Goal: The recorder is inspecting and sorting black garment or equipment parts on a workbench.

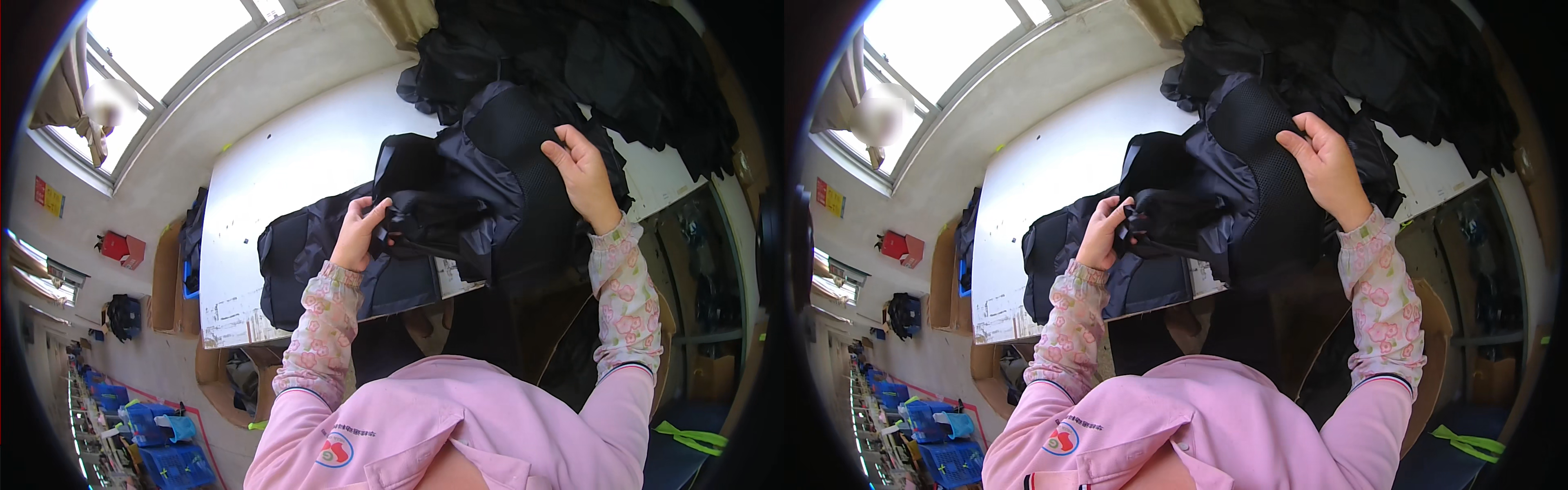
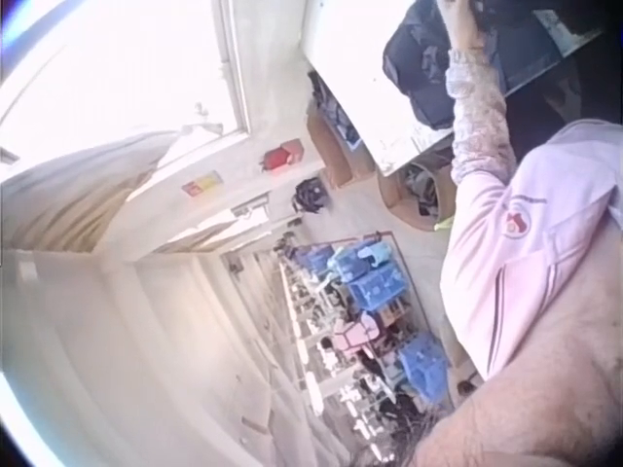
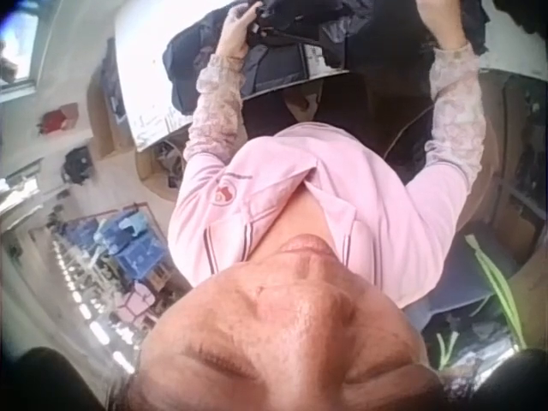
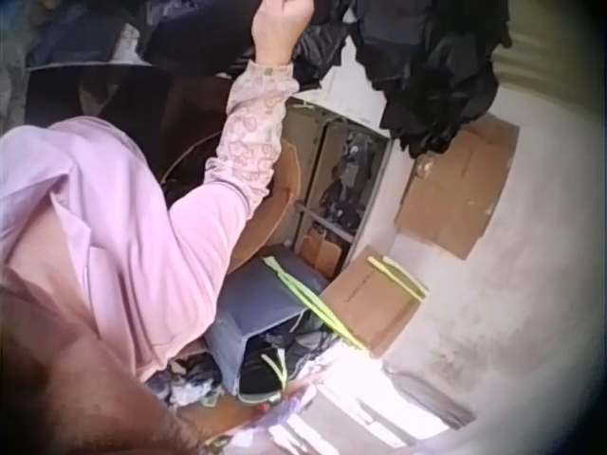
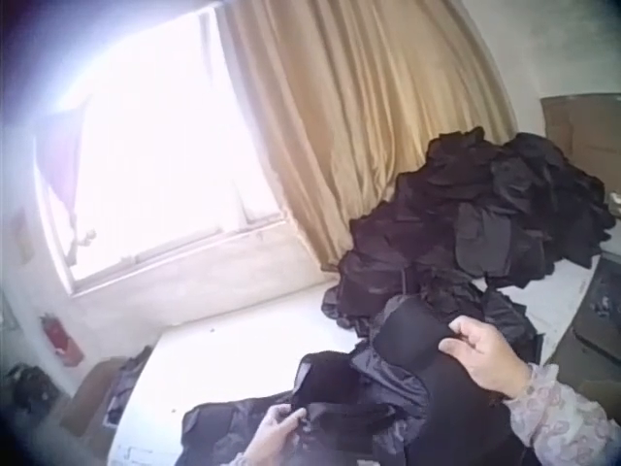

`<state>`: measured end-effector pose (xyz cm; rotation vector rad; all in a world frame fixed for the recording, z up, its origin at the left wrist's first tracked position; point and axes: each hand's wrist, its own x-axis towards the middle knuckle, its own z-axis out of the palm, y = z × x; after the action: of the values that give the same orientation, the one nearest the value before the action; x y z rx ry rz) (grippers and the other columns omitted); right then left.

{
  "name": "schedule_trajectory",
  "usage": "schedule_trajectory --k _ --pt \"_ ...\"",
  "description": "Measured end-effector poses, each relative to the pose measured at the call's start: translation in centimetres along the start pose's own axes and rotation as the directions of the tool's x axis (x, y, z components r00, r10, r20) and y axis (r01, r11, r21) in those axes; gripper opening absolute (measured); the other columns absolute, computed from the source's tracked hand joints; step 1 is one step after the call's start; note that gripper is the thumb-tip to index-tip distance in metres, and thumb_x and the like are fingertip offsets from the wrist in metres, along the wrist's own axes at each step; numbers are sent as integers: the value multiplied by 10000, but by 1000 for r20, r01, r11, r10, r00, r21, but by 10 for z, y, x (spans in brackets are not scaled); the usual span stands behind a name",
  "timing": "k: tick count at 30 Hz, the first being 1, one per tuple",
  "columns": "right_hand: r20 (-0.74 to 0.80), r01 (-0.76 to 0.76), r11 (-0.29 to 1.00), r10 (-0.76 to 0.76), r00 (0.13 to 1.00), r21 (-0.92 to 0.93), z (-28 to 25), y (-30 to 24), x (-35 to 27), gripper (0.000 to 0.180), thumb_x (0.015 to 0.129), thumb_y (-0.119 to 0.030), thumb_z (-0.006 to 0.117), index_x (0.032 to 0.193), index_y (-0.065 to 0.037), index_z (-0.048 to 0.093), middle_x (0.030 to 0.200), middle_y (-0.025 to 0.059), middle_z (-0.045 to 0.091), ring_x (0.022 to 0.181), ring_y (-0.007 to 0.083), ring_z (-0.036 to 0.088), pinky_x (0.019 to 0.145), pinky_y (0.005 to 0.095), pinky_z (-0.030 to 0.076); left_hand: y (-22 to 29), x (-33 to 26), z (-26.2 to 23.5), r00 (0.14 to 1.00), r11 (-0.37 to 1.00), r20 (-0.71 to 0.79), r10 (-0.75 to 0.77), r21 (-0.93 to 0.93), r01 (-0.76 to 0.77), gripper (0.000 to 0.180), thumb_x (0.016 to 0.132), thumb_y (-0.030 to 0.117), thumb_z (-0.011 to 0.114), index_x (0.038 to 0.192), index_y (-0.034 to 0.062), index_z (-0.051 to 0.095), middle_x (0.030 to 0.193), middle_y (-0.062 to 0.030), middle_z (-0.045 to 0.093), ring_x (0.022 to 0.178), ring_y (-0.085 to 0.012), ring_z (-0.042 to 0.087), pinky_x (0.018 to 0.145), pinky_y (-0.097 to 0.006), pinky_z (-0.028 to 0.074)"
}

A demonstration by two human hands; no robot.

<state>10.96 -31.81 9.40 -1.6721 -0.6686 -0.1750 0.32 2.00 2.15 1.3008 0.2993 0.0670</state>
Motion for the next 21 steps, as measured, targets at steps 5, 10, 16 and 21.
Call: schedule_trajectory --k 5,10,16,21 --pt "-54 40 999 -41 998 -16 0 -37 -1 142 956 -163 606 958 -26 567 749 -100 438 650 -15 331 576 163 295 -44 19 -19 994 981 89 -61 191 43 248 890 203 698 1025 18 602 872 8 606 767 -75 564 706 -204 436" --pt "-19 44 999 -44 999 15 1 -24 -7 159 938 -157 623 936 -12 558 724 -67 452 658 14 375 588 194 339 -10 -21 31 948 966 277 -157 -156 206 242 926 192 638 1068 -2 616 920 -34 645 788 -113 601 740 -219 484" --pt "41 -131 862 173 984 -489 -41 91 -35 192 877 -151 642 862 7 534 744 176 548 628 261 457 631 323 424 -41 45 -85 851 911 325 412 -132 -390 479 1005 347 450 1346 11 480 1382 -167 491 1223 -268 519 1029 -394 422" --pt "-112 -217 974 209 971 -64 -75 75 -18 179 936 -159 617 829 -48 526 741 -77 457 699 14 395 622 218 367 44 -11 -29 893 937 381 241 -331 -111 453 996 258 484 1325 -53 482 1289 -132 588 1154 -237 582 1017 -363 434"
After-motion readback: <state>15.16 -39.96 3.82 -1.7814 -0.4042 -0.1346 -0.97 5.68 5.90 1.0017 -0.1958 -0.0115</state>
